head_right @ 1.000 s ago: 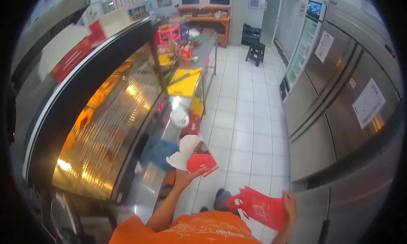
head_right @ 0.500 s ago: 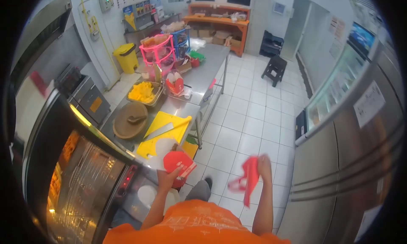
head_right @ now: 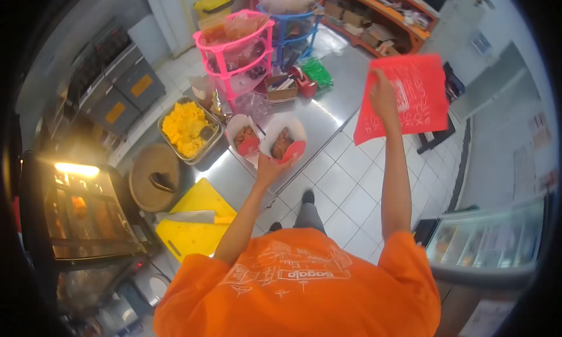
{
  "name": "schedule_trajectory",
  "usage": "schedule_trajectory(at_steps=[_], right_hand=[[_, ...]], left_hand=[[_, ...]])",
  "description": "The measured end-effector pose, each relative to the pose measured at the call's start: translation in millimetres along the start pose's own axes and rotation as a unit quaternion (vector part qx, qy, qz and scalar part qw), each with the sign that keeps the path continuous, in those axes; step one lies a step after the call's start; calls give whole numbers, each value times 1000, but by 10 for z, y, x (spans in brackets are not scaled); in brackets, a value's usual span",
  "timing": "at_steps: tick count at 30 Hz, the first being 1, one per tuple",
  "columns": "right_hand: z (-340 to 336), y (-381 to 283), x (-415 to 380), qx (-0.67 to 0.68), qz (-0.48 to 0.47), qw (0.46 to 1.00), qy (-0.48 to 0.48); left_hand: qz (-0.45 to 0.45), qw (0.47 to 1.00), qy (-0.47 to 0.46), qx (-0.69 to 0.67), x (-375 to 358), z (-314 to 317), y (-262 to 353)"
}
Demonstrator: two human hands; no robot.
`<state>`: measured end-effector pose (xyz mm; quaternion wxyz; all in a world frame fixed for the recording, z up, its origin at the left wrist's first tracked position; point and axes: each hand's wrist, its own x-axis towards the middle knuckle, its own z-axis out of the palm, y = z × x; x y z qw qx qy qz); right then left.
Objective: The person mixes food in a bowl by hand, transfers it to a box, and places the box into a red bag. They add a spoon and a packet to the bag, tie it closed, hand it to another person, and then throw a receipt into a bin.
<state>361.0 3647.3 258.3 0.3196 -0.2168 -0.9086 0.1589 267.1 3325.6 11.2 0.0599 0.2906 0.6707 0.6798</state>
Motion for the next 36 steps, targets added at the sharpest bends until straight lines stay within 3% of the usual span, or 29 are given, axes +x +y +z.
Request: schedule_trajectory(at_steps=[3,4,7,9,11,12,15,19,21,23,26,29,30,33,36], right_hand=[[1337,604,1019,-22,-64,991,-117],[1753,739,1170,-26,-78,984,-157],[2947,1225,1165,-10,-102,956,-276],[3470,1466,1134,31,-113,947,-300],[3357,1307,1246,62,-125,939,-315],[3274,1290,1198,99,-114,937,-316],[3004,1158,1305,165,-114,935,-291],[2683,874,1277,215,-205,924,-240],[2637,337,1050,389,-215,813,-377],[2787,-87,762,397,-299,768,-404],[2958,-34,703,288,-318,663,-614],[2876,34,665,256,-468,643,-550],[2806,34,652,278,-418,650,-571],[2710,65,627,344,-299,685,-568],[2665,248,456,399,-241,770,-437]], left_hand=[[-60,996,5,72,507,235,-197],[-89,996,5,25,628,295,-271],[-106,989,35,93,751,403,-591],[-135,982,83,99,838,454,-350],[-125,976,150,91,708,561,-454],[-181,938,181,233,650,664,-228],[-246,898,357,79,486,1189,-195],[-200,877,434,41,634,1454,-139],[-178,893,413,22,629,1409,-86],[-159,896,414,6,740,1393,-112],[-172,883,436,-11,776,1352,-152],[-240,842,479,62,857,1368,-231],[-205,849,485,43,912,1392,-255],[-137,856,465,183,929,1344,-359],[-64,841,310,440,880,1179,-324]])
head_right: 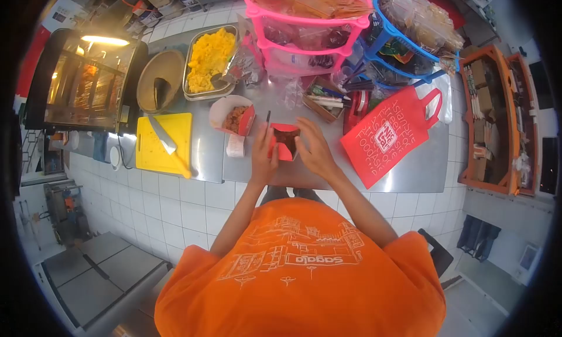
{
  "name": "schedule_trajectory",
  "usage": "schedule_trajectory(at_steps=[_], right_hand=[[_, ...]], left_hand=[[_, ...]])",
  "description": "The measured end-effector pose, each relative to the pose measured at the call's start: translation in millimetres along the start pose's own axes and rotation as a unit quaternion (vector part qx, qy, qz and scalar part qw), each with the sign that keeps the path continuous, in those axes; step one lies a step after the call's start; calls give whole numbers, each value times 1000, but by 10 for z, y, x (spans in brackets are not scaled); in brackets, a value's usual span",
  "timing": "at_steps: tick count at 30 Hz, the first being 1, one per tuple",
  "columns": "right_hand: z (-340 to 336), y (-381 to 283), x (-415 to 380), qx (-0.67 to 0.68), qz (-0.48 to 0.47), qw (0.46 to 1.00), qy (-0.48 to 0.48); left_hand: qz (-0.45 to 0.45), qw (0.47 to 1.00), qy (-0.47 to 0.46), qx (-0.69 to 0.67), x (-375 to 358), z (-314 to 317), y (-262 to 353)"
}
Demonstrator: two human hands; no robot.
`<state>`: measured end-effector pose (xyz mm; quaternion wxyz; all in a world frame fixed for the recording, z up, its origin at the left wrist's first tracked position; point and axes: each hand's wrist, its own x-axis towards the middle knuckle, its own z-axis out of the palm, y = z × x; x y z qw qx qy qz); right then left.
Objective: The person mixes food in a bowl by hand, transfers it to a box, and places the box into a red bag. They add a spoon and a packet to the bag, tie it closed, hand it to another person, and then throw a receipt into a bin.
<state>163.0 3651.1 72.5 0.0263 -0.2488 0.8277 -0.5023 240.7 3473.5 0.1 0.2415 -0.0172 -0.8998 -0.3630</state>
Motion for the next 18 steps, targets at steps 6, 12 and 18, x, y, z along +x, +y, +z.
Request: schedule_trajectory(at_steps=[6,12,18], right_hand=[[345,-100,-204,-75,8,995,59],[356,-203,-108,-276,-14,961,-28],[336,-294,-43,-175,53,983,-19]], left_hand=[[48,994,-92,28,265,-277,94],[-78,963,-89,-244,273,-255,-185],[90,990,-108,29,508,-433,26]])
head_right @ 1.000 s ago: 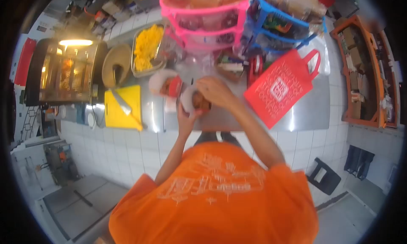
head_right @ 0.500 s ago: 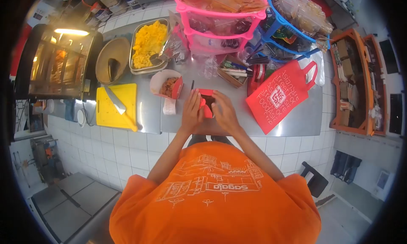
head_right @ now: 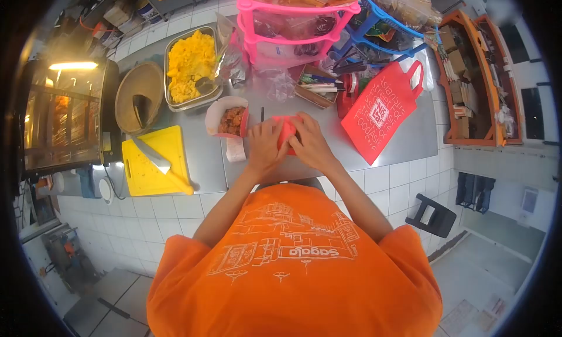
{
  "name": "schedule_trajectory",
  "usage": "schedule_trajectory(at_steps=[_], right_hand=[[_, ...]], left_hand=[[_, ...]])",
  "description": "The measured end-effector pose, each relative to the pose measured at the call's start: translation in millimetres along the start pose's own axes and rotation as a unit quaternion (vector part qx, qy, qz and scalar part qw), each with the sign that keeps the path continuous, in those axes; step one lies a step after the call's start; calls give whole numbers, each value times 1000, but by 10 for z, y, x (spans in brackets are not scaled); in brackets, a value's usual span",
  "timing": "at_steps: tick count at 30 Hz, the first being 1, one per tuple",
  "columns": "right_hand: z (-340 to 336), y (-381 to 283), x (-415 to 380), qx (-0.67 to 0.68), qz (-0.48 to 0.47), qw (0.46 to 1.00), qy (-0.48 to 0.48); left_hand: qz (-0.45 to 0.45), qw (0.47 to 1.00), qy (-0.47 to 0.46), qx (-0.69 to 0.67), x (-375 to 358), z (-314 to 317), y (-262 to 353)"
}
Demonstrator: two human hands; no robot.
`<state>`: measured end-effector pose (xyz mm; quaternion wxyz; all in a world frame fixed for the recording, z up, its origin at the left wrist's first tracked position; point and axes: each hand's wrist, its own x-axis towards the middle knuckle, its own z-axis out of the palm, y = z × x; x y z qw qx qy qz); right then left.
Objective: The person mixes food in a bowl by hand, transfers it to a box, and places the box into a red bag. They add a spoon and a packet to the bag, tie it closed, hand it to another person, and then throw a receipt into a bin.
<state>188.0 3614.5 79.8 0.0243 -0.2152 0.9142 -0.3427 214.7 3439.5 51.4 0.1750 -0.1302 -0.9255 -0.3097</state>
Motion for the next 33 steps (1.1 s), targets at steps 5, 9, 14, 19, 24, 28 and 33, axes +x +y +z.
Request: schedule_trajectory(at_steps=[5,9,14,19,24,28,33], right_hand=[[176,-155,-239,43,141,983,107],[207,-176,-316,59,152,982,91],[162,-171,-398,157,213,960,96],[327,-31,-483,210,274,931,121],[593,102,-451,-22,166,963,210],[454,-113,-359,-8,178,964,195],[326,-188,-347,63,159,977,127]], left_hand=[[-17,999,-22,21,-43,204,-84],[0,999,19,46,-104,242,-43],[62,983,-53,-166,51,147,-302],[-44,904,-83,-418,70,62,-472],[-20,914,-34,-405,-49,103,-473],[134,968,-54,-203,95,39,-297],[80,970,-39,-228,151,225,-319]])
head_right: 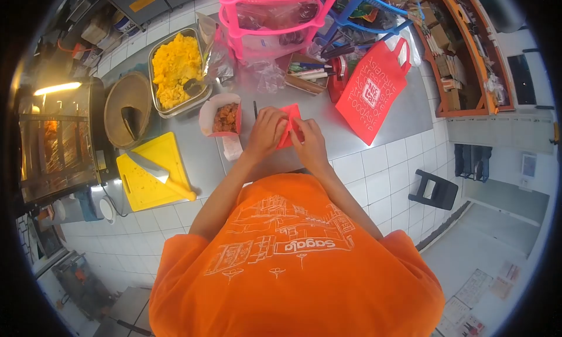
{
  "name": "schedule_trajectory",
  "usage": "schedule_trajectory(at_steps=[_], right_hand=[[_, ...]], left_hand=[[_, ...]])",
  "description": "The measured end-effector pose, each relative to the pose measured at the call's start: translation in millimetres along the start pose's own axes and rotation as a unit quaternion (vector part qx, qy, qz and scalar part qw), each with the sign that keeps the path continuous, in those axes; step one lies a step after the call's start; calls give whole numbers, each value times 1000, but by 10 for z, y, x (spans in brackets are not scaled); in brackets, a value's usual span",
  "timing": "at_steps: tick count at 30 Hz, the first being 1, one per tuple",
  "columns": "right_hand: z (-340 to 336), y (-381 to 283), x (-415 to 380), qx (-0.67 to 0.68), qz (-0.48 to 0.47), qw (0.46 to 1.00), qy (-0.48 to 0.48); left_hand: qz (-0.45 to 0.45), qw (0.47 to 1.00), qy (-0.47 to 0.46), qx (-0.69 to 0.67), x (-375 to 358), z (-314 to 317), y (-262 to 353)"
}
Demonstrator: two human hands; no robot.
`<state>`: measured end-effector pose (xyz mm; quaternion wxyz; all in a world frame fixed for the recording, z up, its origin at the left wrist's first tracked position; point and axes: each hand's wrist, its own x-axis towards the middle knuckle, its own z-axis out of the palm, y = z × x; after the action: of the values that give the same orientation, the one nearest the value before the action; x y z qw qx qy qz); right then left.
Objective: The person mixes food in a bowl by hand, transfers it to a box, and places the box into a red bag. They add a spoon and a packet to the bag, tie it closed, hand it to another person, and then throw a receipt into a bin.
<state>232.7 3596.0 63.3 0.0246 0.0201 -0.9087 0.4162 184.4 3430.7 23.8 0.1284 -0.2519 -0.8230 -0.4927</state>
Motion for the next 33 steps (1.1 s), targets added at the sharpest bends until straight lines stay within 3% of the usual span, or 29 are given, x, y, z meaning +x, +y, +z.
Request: schedule_trajectory(at_steps=[3,12,18,27,33], right_hand=[[17,4,29,-26,-29,999,16],[-202,-41,240,-4,49,996,-70],[-258,31,364,156,244,948,-133],[-261,145,345,235,256,927,-142],[-257,52,314,219,217,943,-124]], left_hand=[[-16,999,41,-7,-13,67,44],[-77,996,46,-21,-43,134,97],[-99,994,40,-11,-43,180,116],[-97,994,53,6,-52,248,113],[-97,993,65,21,-48,303,117]])
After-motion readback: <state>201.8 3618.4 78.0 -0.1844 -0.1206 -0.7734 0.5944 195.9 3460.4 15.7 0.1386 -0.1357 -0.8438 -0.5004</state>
